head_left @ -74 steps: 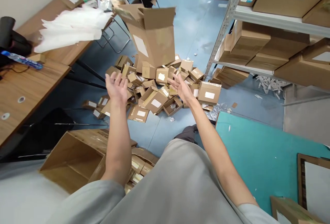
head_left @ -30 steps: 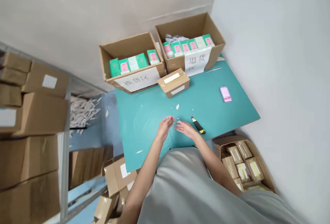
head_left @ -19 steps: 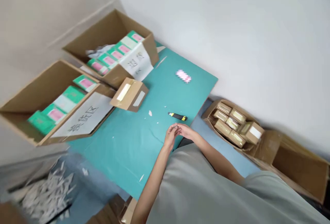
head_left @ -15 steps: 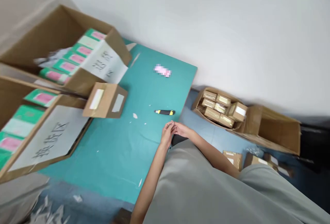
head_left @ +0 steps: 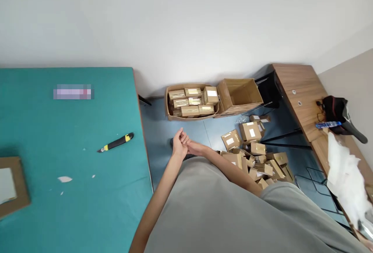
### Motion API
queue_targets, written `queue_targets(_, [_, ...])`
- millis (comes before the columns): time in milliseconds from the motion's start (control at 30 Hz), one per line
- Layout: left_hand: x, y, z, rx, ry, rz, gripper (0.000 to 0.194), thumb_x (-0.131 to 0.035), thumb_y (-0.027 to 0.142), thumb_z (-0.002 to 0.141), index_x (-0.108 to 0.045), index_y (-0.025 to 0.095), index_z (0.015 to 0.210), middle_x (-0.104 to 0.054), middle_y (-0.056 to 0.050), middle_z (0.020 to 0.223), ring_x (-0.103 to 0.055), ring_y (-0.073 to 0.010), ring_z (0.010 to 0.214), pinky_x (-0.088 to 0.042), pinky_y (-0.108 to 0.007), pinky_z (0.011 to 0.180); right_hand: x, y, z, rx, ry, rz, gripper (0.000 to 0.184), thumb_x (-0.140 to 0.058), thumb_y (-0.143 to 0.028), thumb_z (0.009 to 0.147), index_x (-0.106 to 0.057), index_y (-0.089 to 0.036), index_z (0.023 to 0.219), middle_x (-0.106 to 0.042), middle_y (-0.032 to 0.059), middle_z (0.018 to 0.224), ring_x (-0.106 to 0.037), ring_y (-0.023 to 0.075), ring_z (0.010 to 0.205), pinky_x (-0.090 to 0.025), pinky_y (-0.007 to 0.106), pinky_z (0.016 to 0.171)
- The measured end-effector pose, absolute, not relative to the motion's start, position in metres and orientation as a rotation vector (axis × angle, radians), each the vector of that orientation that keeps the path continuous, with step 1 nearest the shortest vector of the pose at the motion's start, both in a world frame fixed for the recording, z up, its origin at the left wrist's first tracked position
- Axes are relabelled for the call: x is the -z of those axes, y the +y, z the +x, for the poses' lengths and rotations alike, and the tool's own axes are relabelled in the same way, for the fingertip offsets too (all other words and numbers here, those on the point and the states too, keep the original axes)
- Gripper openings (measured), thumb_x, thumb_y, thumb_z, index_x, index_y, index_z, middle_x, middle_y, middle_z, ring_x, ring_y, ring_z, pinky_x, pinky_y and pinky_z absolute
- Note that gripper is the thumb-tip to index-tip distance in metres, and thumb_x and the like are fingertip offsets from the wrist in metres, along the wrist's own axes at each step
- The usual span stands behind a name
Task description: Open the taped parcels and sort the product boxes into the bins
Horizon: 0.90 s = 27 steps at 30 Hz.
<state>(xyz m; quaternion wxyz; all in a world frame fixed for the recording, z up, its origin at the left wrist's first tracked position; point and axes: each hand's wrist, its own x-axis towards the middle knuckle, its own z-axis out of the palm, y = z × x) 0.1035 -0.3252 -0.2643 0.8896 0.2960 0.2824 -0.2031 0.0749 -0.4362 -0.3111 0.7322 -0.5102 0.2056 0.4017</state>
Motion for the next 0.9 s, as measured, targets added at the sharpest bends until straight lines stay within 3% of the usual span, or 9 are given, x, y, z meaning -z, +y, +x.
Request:
queue_targets(167, [0.259,-0.362,0.108,0.409,0.607,0.645,0.06,-0.068,0.044,0.104,-0.03,0.026,0.061,-0.017,0.009,0.048,-0.019,-0.0074,0.037,-0.02,-0.024,0.037,0.326,-0.47,0.074,-0.825,0.309,-1.335,0.036,-0.081,-0.051,0.095,-0.06,-0.024,0.084,-0.065,-0.0031,0.079,-0.064,0.0157,0.08,-0.06,0.03,0.084])
queue_targets(367, [0.265,-0.423,0.153,0.437,0.661,0.761,0.066,-0.065,0.049,0.107,-0.025,0.026,0.059,-0.014,0.009,0.048,-0.016,-0.0075,0.037,-0.02,-0.024,0.036,0.34,-0.537,0.124,-0.862,0.184,-1.382,0.037,-0.084,-0.05,0.088,-0.064,-0.022,0.076,-0.063,-0.0017,0.074,-0.059,0.0173,0.077,-0.059,0.031,0.076])
queue_targets(500, [0.271,-0.493,0.195,0.447,0.688,0.804,0.069,-0.066,0.053,0.107,-0.024,0.026,0.059,-0.013,0.009,0.048,-0.015,-0.0074,0.037,-0.02,-0.024,0.036,0.348,-0.608,0.167,-0.854,0.139,-1.429,0.038,-0.08,-0.044,0.088,-0.058,-0.022,0.065,-0.057,-0.0026,0.067,-0.051,0.0163,0.073,-0.052,0.028,0.07])
queue_targets(700, [0.297,-0.58,0.227,0.526,0.772,0.837,0.066,-0.067,0.052,0.106,-0.027,0.027,0.06,-0.015,0.009,0.047,-0.015,-0.0078,0.037,-0.018,-0.025,0.036,0.368,-0.69,0.187,-0.858,0.18,-1.461,0.034,-0.07,-0.034,0.093,-0.055,-0.023,0.064,-0.054,-0.0032,0.069,-0.047,0.0167,0.08,-0.046,0.027,0.076])
queue_targets(900, [0.329,-0.605,0.243,0.591,0.856,0.986,0.064,-0.07,0.05,0.102,-0.028,0.027,0.06,-0.02,0.01,0.044,-0.016,-0.0068,0.037,-0.016,-0.022,0.037,0.397,-0.706,0.192,-0.907,0.275,-1.342,0.041,-0.073,-0.042,0.094,-0.053,-0.027,0.062,-0.052,-0.0034,0.063,-0.046,0.0178,0.072,-0.049,0.029,0.073])
